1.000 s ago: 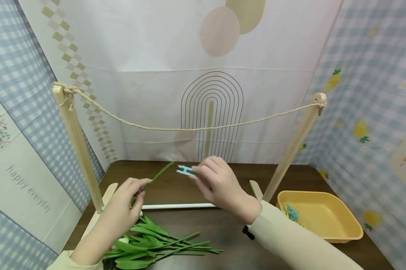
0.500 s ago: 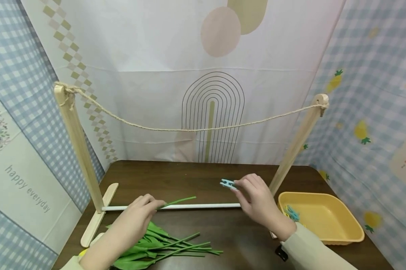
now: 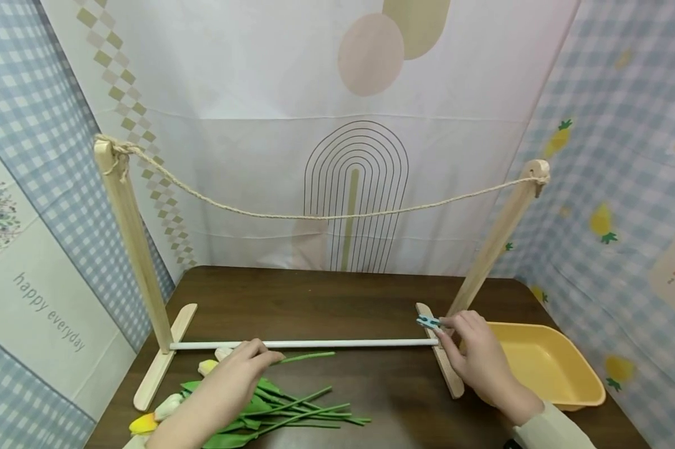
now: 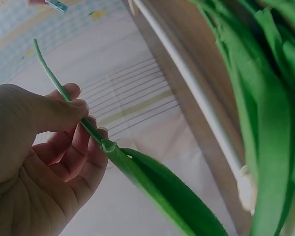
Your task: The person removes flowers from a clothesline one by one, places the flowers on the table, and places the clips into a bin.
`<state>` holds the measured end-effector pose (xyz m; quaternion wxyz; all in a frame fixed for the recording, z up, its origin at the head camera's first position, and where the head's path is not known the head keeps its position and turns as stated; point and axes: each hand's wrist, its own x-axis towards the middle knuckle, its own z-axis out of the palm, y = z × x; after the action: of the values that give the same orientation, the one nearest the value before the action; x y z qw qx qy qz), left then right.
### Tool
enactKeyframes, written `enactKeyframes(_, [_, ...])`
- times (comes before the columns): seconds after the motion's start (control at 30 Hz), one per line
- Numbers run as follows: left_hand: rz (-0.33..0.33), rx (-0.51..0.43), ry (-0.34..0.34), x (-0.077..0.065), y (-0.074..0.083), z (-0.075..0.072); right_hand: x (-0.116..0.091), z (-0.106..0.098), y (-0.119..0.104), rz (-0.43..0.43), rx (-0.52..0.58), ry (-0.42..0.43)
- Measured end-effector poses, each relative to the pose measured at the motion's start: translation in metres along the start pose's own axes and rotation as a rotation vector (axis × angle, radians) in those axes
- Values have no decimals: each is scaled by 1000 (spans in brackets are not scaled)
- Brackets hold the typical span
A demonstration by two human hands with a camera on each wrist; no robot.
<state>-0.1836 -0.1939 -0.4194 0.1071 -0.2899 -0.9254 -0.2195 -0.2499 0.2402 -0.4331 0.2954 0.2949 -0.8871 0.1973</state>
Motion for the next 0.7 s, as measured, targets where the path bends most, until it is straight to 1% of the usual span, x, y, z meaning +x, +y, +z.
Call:
enactKeyframes(0.1, [-19, -28, -50, 1, 3, 6, -13, -7, 9, 60, -36, -7])
enactKeyframes(0.23, [-33, -77, -114, 2, 5, 17, -31, -14, 19, 132, -82, 5])
enactKeyframes(0.37, [-46, -101, -181, 1, 3, 27, -46, -19, 28, 183, -105, 23])
enactKeyframes(0.43, [-64, -120, -222, 1, 1, 30, -51, -20, 33, 214, -110, 18])
enactKeyframes(0.5, [-73, -136, -250, 1, -1, 33, -55, -22, 36, 251, -109, 7])
enactKeyframes(0.57, [-74, -143, -267, 1, -2, 37, -60, -24, 40, 296, -111, -11])
enactKeyframes(0.7, [-69, -136, -279, 0, -2, 43, -70, -30, 46, 377, -122, -44])
